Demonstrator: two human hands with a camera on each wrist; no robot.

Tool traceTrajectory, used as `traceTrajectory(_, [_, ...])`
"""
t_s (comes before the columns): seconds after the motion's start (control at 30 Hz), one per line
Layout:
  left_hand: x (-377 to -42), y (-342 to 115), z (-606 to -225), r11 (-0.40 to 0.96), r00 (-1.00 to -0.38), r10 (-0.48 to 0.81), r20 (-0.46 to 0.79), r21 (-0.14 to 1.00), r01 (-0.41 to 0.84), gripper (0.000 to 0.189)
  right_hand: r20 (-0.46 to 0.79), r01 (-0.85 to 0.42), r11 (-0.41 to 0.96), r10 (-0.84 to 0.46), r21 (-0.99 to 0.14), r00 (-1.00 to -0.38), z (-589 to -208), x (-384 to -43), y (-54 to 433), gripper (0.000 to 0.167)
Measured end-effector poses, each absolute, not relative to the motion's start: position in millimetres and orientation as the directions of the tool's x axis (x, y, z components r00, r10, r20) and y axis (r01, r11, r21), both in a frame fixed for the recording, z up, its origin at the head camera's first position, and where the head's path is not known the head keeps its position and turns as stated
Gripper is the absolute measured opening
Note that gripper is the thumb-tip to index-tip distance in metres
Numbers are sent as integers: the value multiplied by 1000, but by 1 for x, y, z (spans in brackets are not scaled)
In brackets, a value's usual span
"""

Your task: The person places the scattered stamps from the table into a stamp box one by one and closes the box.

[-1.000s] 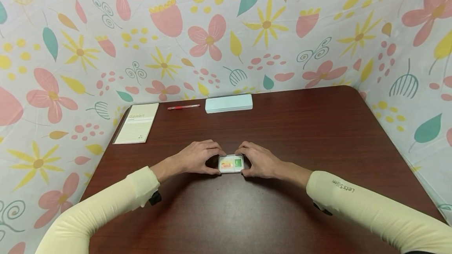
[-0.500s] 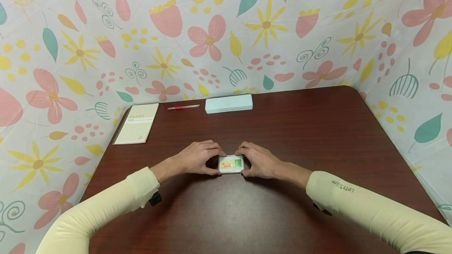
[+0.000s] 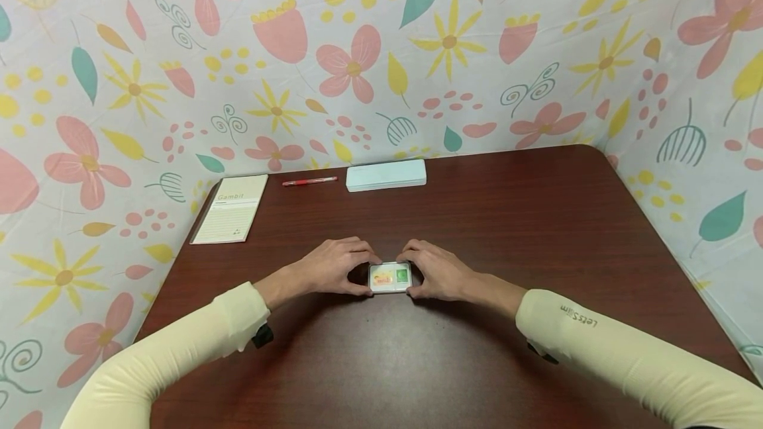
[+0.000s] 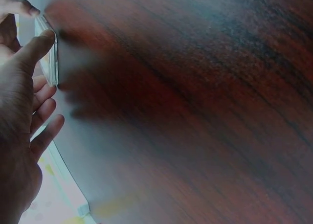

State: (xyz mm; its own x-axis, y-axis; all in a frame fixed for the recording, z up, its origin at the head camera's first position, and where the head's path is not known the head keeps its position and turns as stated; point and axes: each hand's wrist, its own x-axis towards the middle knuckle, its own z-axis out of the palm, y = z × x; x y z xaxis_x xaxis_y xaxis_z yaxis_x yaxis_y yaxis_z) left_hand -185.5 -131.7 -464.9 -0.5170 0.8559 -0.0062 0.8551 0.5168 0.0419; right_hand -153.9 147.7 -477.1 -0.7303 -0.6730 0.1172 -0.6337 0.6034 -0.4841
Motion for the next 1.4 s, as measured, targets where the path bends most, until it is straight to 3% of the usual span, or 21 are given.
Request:
traceTrajectory(0.5, [-186,-130,-465,522,-522,853,5,29,853,60,118,-632,598,-674,-493,-729,-477,-154,147,55])
traceTrajectory(0.83, [-187,-129,-465,540,-542,840,7,93,837,58,117,-643,592,-685,-487,-719,-475,-156,149,53])
traceTrajectory(1.4, [-184,-120,-452,578,-574,816,-68,71,813,58,115,-631,579,-683,-517,-721,-473,-155,148,54])
